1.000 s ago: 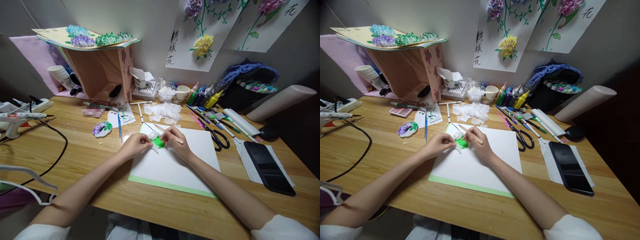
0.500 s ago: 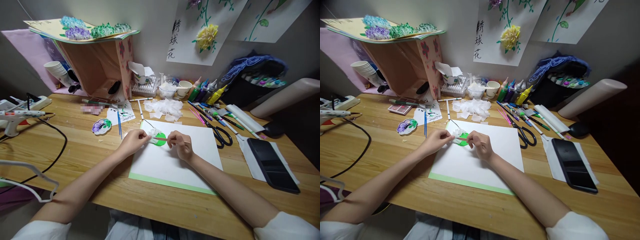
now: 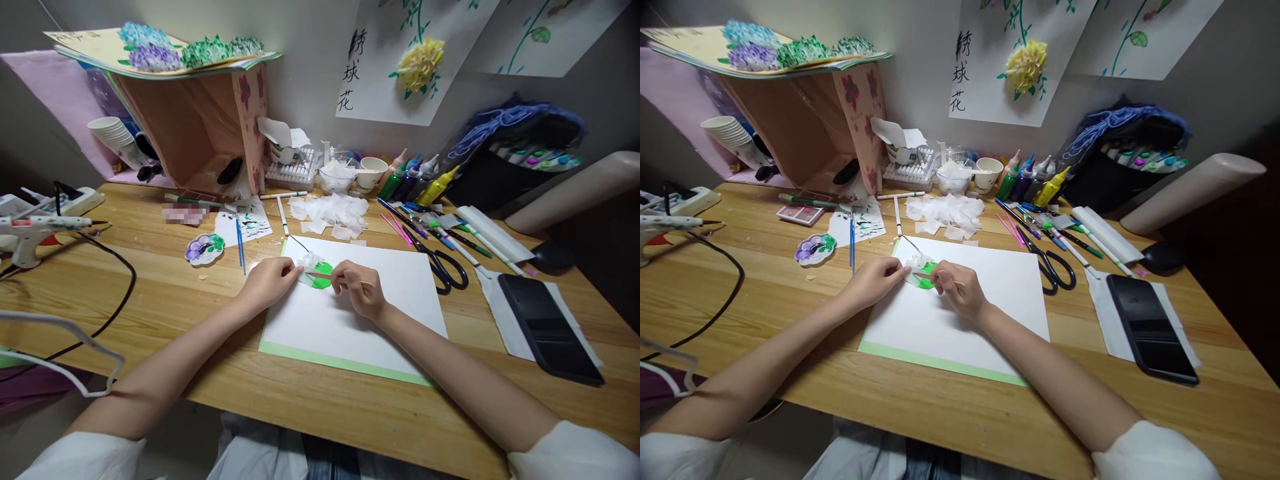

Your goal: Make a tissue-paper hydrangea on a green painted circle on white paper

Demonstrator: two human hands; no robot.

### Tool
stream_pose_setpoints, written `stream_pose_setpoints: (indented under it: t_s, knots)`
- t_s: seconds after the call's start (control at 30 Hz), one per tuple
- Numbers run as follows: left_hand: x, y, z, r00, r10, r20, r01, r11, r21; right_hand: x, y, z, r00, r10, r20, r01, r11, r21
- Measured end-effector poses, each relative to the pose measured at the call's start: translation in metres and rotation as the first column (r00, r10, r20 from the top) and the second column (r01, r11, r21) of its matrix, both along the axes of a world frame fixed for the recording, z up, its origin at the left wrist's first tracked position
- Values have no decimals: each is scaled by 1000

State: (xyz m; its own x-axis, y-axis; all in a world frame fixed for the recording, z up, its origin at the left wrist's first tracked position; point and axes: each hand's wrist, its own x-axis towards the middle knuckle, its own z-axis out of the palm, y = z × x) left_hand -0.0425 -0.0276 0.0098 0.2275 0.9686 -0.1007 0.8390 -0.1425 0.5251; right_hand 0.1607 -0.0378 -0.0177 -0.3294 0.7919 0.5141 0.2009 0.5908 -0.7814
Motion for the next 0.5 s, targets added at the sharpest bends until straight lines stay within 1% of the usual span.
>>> stream_pose_setpoints:
  t_s: [0.1,0.2,0.33,0.5]
  knots:
    - [1,-1,-1,999,6,-39,-6,1000,19,-1,1,2,998,8,60,-9,1000,16]
    - [1,-1,-1,999,-3,-44,4,1000,21,-1,1,3,996,-2,89,1,1000,19]
    - [2,-2,-1,999,-14,-48,15,1000,27,-2,1,2,996,-31,86,31,999,-7]
    - [3,-3,-1,997,-19,-74,22,999,37,-6,3,3,997,-32,75,34,999,-26]
